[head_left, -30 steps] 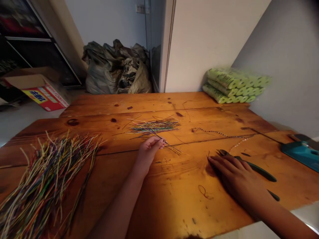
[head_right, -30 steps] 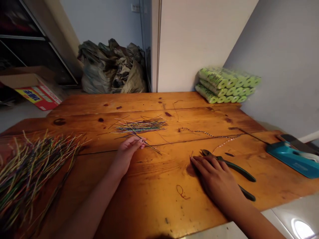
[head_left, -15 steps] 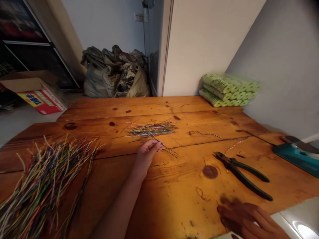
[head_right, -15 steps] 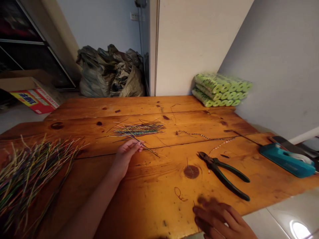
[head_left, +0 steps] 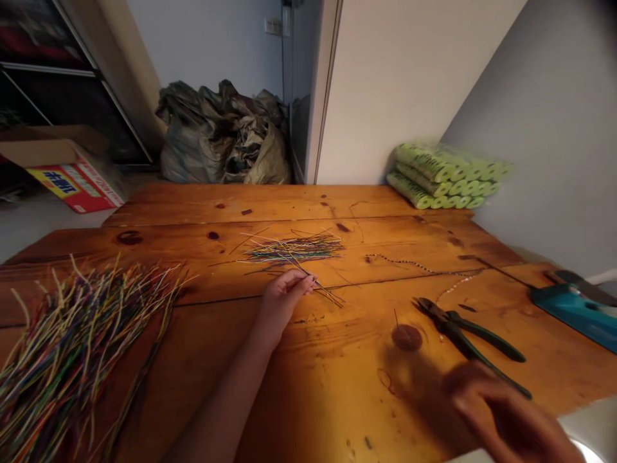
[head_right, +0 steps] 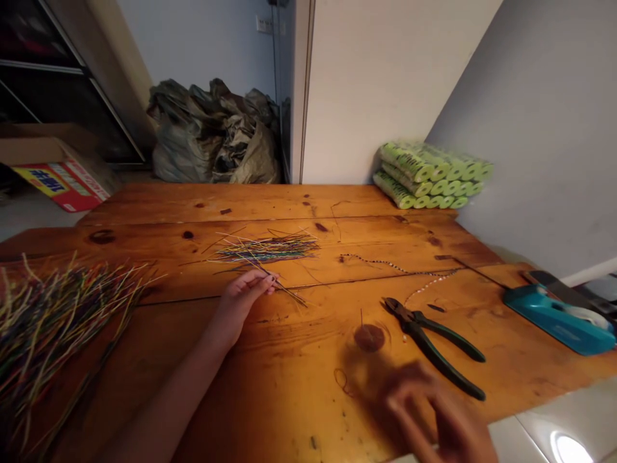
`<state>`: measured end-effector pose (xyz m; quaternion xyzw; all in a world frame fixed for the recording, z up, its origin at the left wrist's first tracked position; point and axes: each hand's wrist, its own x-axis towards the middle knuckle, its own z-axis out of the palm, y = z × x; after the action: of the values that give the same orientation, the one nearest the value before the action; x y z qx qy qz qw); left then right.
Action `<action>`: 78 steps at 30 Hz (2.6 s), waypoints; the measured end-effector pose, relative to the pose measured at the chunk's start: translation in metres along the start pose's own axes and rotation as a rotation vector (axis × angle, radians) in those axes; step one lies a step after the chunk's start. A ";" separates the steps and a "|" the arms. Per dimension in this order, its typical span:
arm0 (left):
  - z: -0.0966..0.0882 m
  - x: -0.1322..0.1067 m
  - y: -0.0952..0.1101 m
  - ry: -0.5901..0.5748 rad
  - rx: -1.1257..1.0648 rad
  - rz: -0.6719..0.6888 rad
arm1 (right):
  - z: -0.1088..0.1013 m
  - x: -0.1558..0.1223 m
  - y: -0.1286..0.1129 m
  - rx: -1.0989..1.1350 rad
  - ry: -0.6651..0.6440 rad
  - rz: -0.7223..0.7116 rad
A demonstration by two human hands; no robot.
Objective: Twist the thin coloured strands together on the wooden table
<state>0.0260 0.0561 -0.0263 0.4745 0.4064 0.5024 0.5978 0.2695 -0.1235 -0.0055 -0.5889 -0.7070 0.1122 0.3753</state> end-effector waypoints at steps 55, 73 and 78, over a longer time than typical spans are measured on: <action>0.001 -0.013 0.005 -0.265 0.338 0.247 | 0.093 0.152 -0.009 1.141 -0.575 0.434; 0.002 -0.012 -0.004 -0.149 0.283 0.195 | 0.100 0.141 -0.018 0.749 -0.408 0.159; 0.001 -0.009 -0.008 -0.107 0.258 0.247 | 0.099 0.135 -0.023 0.542 -0.341 0.017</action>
<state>0.0272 0.0463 -0.0342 0.6195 0.3737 0.4897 0.4866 0.1832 0.0224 -0.0067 -0.4461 -0.6991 0.3967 0.3936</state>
